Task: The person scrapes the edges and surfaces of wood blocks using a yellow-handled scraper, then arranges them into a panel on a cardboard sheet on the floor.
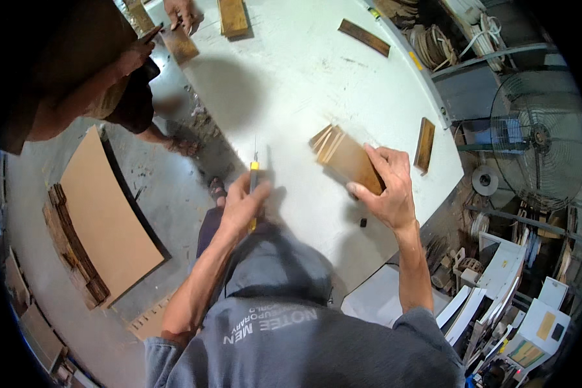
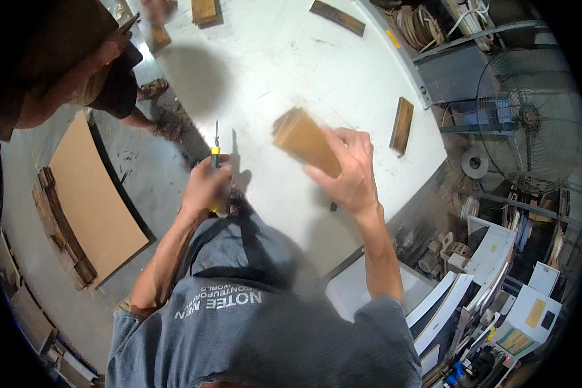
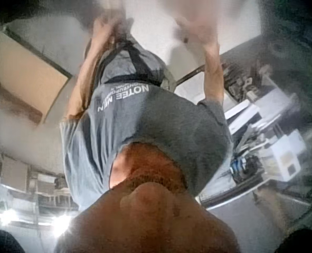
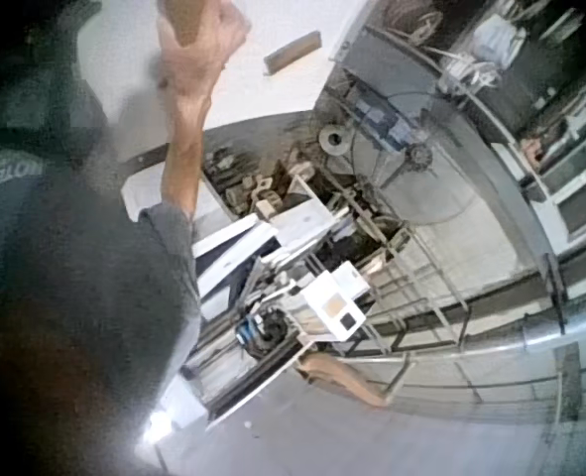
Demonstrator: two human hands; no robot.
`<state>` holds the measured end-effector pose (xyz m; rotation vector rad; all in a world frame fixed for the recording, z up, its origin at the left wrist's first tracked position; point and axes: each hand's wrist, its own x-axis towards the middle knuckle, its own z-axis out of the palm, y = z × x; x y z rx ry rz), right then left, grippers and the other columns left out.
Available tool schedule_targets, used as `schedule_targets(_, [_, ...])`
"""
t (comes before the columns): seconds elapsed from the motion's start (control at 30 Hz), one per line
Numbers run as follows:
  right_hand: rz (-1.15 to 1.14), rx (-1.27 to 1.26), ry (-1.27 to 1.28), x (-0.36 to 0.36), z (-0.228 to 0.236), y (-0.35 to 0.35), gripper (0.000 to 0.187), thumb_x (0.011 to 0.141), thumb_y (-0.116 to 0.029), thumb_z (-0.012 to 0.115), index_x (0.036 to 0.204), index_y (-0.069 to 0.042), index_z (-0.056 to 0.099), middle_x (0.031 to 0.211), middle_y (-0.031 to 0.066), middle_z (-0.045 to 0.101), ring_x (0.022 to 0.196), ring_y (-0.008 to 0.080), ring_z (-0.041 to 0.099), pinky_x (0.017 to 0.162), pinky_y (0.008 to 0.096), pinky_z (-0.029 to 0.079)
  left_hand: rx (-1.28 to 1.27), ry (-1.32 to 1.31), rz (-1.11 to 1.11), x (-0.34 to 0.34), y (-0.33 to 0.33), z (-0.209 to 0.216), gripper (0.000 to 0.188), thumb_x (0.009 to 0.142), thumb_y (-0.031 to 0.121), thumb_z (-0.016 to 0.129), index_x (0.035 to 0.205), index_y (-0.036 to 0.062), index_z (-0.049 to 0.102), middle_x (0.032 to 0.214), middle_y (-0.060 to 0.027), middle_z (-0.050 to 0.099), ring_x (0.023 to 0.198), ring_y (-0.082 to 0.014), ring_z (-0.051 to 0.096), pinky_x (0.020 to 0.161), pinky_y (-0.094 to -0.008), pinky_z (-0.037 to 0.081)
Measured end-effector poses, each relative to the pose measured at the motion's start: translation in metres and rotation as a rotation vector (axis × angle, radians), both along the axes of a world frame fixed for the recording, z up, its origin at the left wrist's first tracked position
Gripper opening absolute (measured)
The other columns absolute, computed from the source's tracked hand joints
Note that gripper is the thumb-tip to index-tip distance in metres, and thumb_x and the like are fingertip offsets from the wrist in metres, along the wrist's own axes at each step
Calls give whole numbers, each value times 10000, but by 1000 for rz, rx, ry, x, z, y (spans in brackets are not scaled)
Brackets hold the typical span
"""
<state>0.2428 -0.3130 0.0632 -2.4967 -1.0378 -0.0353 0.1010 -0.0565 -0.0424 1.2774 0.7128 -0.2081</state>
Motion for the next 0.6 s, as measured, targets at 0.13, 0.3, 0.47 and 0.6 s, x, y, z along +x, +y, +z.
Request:
schedule_targets(0.13, [-29, -11, 66, 52, 24, -3, 632, 783, -283, 793, 1347, -49, 630, 1236, 224, 636, 1228, 342, 533, 1070, 483, 452, 306, -88, -62, 31, 0, -26, 500, 905, 244, 677, 1273, -85, 590, 876, -136, 677, 753, -202, 619, 683, -342, 512])
schedule_targets(0.3, [-64, -23, 48, 193, -7, 13, 573, 816, -268, 755, 1349, -93, 640, 1312, 225, 608, 1235, 355, 553, 1046, 468, 477, 375, -41, -56, 50, -2, -40, 444, 887, 251, 695, 1175, -79, 622, 690, -117, 622, 629, -153, 575, 610, -342, 487])
schedule_targets(0.47, [-116, -305, -78, 345, -85, 45, 757, 809, -247, 752, 1488, -77, 462, 1487, 228, 451, 1374, 393, 389, 1163, 453, 365, 358, 29, -51, 59, -2, -25, 360, 887, 208, 676, 1118, -65, 637, 754, -131, 660, 681, -162, 618, 643, -345, 516])
schedule_targets(0.6, [-203, -432, -143, 413, -125, 72, 867, 822, -295, 717, 1573, -126, 318, 1517, 250, 399, 1408, 419, 339, 1168, 503, 342, 421, 99, -70, 65, 1, -3, 243, 872, 225, 696, 974, 11, 644, 677, -104, 649, 663, -212, 609, 797, -389, 488])
